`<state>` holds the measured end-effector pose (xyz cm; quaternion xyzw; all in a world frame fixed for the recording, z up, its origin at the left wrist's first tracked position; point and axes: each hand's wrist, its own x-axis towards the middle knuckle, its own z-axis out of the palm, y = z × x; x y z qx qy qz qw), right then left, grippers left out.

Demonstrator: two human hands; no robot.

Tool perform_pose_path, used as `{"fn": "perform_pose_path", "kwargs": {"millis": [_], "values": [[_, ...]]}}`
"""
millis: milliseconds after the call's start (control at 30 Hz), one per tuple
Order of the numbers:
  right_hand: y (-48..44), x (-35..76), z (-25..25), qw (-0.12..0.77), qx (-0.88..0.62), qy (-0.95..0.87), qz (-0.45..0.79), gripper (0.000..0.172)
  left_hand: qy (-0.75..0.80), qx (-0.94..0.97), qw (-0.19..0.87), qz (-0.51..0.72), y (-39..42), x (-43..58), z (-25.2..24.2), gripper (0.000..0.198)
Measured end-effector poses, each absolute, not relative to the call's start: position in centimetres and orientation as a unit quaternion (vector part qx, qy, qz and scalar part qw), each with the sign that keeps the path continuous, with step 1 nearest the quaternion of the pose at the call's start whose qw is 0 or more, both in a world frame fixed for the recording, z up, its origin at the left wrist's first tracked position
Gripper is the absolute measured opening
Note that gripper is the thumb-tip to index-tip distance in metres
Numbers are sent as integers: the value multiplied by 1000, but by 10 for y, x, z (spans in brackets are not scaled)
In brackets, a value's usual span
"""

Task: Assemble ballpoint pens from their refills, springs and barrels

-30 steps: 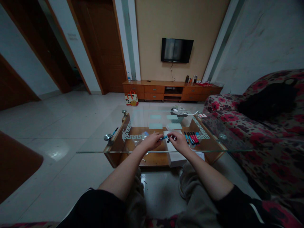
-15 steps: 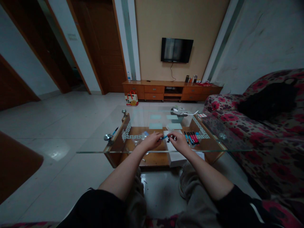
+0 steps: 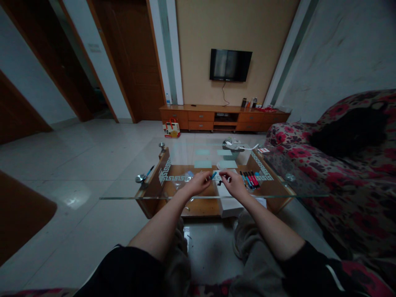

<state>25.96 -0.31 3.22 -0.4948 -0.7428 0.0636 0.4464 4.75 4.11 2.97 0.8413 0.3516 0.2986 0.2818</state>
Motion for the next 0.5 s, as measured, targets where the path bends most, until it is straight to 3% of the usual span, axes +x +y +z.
{"fn": "perform_pose_path", "kwargs": {"millis": [233,500], "values": [[14,283,15,428,-548,-716,57,21,385,721,394,420,54,50,25,19],[37,318,-30,269,-608,-741,91,20,392,627,470,482,60,44,22,27]]}}
